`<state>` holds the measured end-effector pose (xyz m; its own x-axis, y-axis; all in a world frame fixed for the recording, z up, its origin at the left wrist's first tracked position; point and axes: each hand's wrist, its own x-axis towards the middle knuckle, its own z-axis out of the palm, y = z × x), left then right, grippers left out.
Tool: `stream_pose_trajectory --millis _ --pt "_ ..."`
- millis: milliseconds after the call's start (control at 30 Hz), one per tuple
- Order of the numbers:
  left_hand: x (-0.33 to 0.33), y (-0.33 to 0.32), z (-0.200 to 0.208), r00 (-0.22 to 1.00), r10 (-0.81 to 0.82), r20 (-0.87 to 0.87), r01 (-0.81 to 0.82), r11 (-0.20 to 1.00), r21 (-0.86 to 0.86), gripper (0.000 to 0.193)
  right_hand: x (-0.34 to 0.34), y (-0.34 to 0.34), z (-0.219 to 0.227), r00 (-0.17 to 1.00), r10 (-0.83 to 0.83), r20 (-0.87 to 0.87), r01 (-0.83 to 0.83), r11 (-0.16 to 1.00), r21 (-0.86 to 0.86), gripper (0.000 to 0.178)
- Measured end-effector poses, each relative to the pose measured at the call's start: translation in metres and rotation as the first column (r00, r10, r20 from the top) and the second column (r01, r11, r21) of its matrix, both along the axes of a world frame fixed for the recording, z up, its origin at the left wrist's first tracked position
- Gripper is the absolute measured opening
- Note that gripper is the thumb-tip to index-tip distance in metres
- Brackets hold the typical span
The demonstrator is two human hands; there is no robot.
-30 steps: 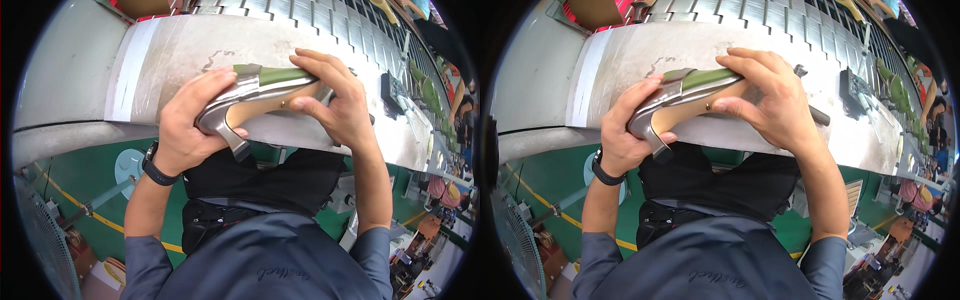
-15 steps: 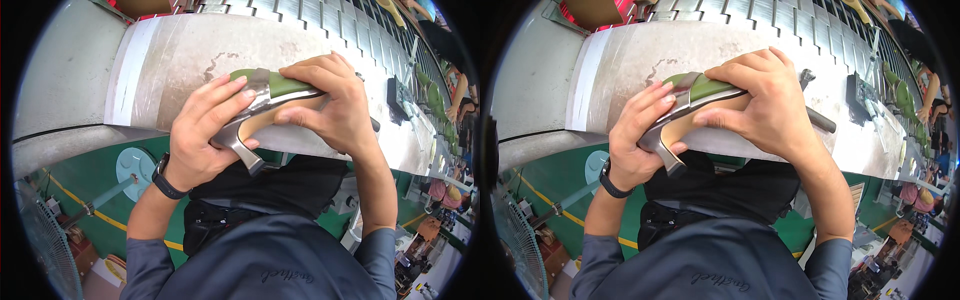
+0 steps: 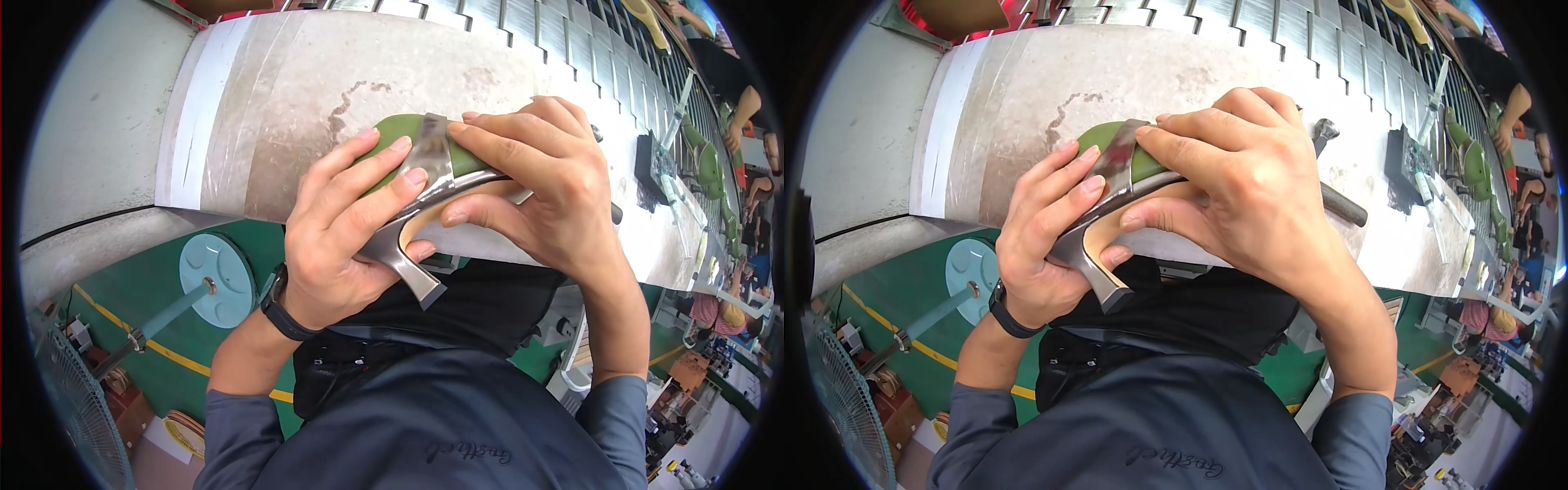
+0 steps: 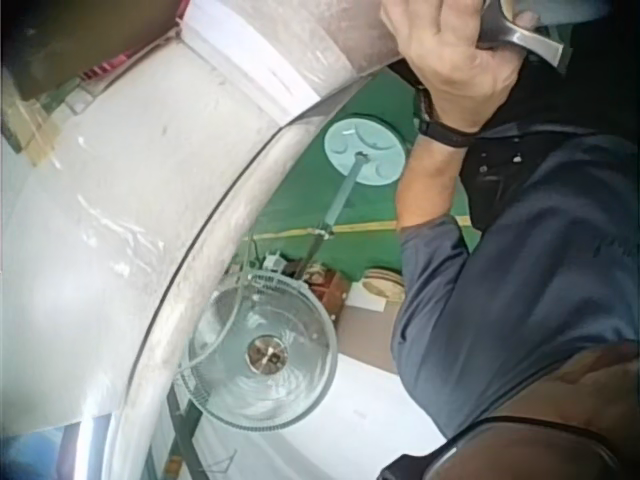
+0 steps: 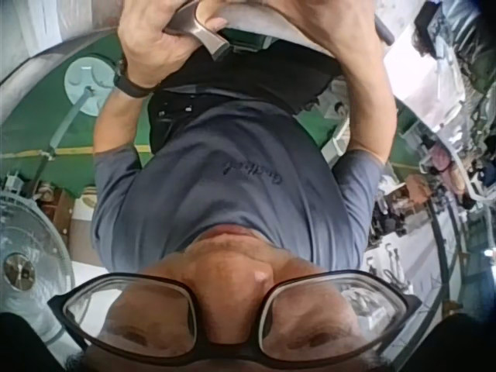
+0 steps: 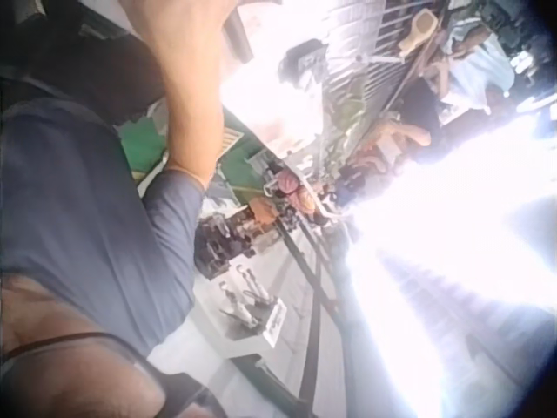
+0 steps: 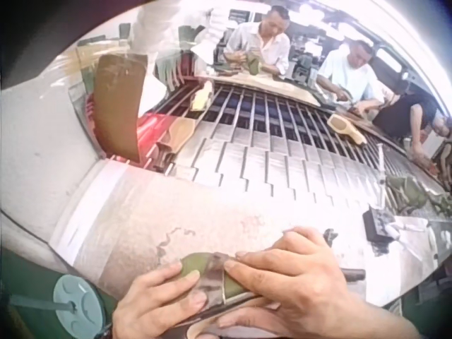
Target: The person attaches soles to shoe uppers on lasts by pressing them together by hand, then taps the edges and heels with a hammer.
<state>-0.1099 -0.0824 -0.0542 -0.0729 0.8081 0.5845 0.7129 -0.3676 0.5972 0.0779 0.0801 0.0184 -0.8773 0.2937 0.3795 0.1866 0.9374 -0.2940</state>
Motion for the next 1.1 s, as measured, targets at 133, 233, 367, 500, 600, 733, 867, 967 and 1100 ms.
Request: stream_pose_trajectory --millis 133,233,367,500,600,733,867,967,1100 --pt "0.002 -0.001 -0.005 1.0 0.005 -0.002 -0.005 1.0 0.018 0.062 -0.003 -0.001 0.008 0.999 -0.012 0.043 0.016 0.996 -0.085 0.062" --pt "0.002 -0.001 -0.008 1.0 0.0 0.003 0.0 0.999 0.034 0.062 -0.01 -0.001 0.019 0.992 -0.043 0.116 0.063 0.982 -0.177 0.06" --pt "0.006 -0.001 -0.013 0.999 0.026 0.037 -0.028 0.999 0.046 0.061 -0.016 -0.001 0.026 0.966 -0.058 0.254 0.11 0.974 -0.199 0.061" --pt "0.012 -0.001 -0.02 0.997 0.076 0.017 -0.078 0.993 0.088 0.064 -0.021 -0.003 0.034 0.938 -0.08 0.337 0.131 0.983 -0.13 0.062" --pt "0.032 0.002 -0.019 0.971 0.208 -0.116 -0.203 0.977 0.058 0.075 -0.011 -0.001 0.026 0.963 -0.097 0.253 0.103 0.995 -0.009 0.072" --pt "0.035 -0.002 0.006 0.987 0.079 -0.14 -0.096 0.988 -0.124 0.087 0.015 0.005 -0.007 0.976 -0.206 -0.066 0.211 0.974 0.079 0.082" --pt "0.02 0.023 0.027 0.989 0.033 -0.141 -0.058 0.982 -0.178 0.08 0.079 0.012 -0.038 0.836 -0.504 -0.219 0.495 0.863 -0.097 0.058" --pt "0.02 0.059 0.037 0.999 -0.004 -0.047 -0.008 0.968 -0.252 0.081 0.116 0.007 -0.057 0.768 -0.624 -0.143 0.583 0.775 -0.245 0.048" --pt "0.017 0.079 0.038 0.985 -0.113 0.128 0.155 0.908 -0.389 0.077 0.12 -0.004 -0.051 0.871 -0.487 -0.068 0.474 0.868 -0.15 0.05"
